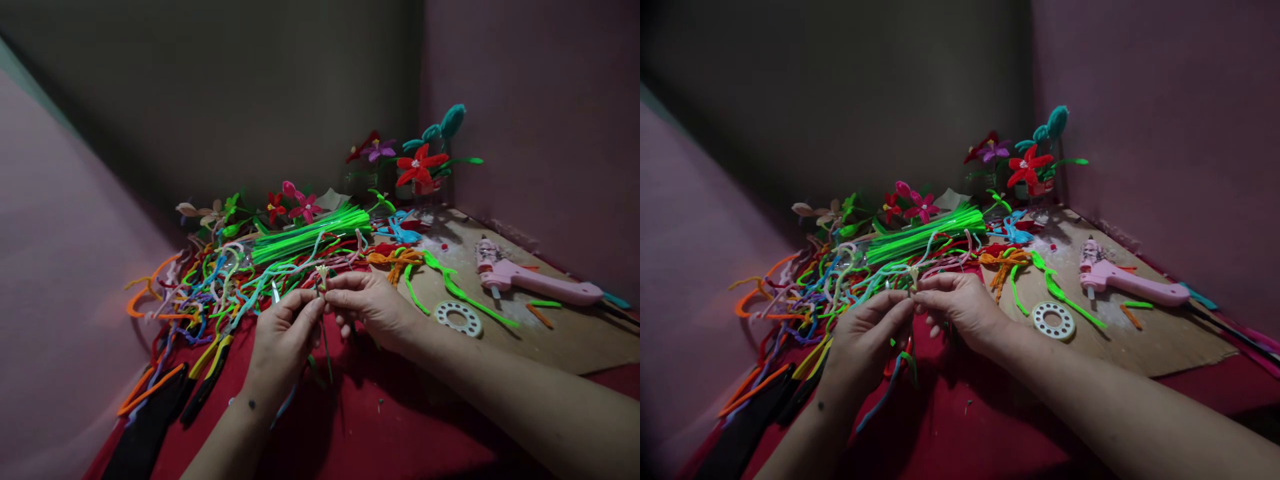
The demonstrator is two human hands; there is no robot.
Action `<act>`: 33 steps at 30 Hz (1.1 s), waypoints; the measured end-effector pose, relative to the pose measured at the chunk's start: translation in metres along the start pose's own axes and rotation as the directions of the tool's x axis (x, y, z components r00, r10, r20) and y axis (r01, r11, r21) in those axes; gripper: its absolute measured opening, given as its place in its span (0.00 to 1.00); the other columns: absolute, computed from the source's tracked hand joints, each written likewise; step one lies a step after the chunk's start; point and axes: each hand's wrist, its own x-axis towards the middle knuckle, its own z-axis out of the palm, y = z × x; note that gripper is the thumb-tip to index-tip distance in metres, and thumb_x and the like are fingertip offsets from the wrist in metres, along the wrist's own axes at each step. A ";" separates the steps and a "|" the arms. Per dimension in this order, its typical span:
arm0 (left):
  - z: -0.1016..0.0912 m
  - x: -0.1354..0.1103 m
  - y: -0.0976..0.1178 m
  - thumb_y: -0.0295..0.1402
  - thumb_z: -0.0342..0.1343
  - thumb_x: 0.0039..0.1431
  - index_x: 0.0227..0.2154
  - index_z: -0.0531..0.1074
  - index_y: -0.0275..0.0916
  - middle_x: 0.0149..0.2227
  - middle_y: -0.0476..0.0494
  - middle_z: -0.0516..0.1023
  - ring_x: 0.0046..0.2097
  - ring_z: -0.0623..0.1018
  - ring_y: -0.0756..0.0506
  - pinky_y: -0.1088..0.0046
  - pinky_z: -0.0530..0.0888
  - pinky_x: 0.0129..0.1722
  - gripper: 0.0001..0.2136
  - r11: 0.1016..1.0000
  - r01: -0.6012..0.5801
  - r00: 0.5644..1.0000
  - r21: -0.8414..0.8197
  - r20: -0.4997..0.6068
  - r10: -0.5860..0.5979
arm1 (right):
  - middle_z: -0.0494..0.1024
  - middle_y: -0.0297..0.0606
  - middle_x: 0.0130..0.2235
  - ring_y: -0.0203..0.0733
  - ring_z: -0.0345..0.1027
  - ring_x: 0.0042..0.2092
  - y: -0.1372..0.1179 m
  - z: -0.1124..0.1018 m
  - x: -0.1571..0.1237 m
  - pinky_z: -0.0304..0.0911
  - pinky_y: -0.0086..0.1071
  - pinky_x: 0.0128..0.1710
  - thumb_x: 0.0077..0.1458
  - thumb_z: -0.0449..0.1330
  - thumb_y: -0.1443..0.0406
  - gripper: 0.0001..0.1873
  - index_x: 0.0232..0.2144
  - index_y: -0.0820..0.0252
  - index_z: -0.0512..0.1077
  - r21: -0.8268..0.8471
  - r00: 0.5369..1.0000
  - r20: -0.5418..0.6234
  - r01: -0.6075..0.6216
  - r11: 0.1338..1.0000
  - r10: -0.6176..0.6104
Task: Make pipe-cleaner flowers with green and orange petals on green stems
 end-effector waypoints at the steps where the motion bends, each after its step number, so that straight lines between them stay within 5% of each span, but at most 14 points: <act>1: 0.001 0.000 0.000 0.35 0.55 0.53 0.28 0.71 0.36 0.15 0.56 0.63 0.17 0.60 0.57 0.83 0.57 0.15 0.07 1.000 -0.020 1.000 0.023 -0.008 0.021 | 0.74 0.33 0.22 0.29 0.63 0.18 0.000 0.000 0.000 0.61 0.24 0.14 0.39 0.67 0.64 0.13 0.29 0.64 0.72 0.006 1.000 -0.006 -0.005 1.000 0.005; 12: 0.002 -0.001 -0.006 0.31 0.52 0.55 0.33 0.74 0.37 0.21 0.52 0.70 0.20 0.65 0.55 0.80 0.63 0.20 0.07 0.949 -0.233 0.967 0.212 -0.058 0.250 | 0.72 0.29 0.24 0.28 0.63 0.21 0.000 0.002 -0.003 0.58 0.24 0.18 0.34 0.69 0.69 0.14 0.27 0.63 0.70 0.252 0.994 -0.040 -0.091 0.964 0.105; 21: 0.004 -0.003 -0.014 0.25 0.53 0.55 0.38 0.71 0.38 0.33 0.47 0.77 0.34 0.76 0.51 0.78 0.71 0.36 0.08 0.631 -0.571 0.770 0.525 0.076 0.634 | 0.72 0.29 0.23 0.27 0.63 0.23 -0.004 0.003 -0.003 0.53 0.21 0.20 0.30 0.69 0.75 0.15 0.25 0.65 0.70 0.445 0.978 0.036 -0.201 0.872 0.207; 28: 0.003 -0.006 -0.019 0.26 0.52 0.55 0.39 0.68 0.39 0.33 0.49 0.77 0.32 0.77 0.52 0.80 0.73 0.33 0.09 0.699 -0.507 0.817 0.504 0.024 0.576 | 0.68 0.27 0.19 0.27 0.60 0.21 -0.003 0.001 -0.003 0.48 0.21 0.17 0.32 0.70 0.73 0.16 0.24 0.64 0.67 0.384 0.969 0.101 -0.245 0.890 0.223; 33: 0.003 -0.007 -0.015 0.23 0.51 0.55 0.36 0.69 0.39 0.31 0.50 0.76 0.32 0.76 0.52 0.80 0.71 0.32 0.08 0.646 -0.557 0.787 0.522 0.083 0.611 | 0.68 0.27 0.20 0.27 0.59 0.20 -0.004 0.002 -0.003 0.49 0.22 0.17 0.31 0.70 0.72 0.16 0.24 0.64 0.67 0.344 0.972 0.108 -0.233 0.910 0.208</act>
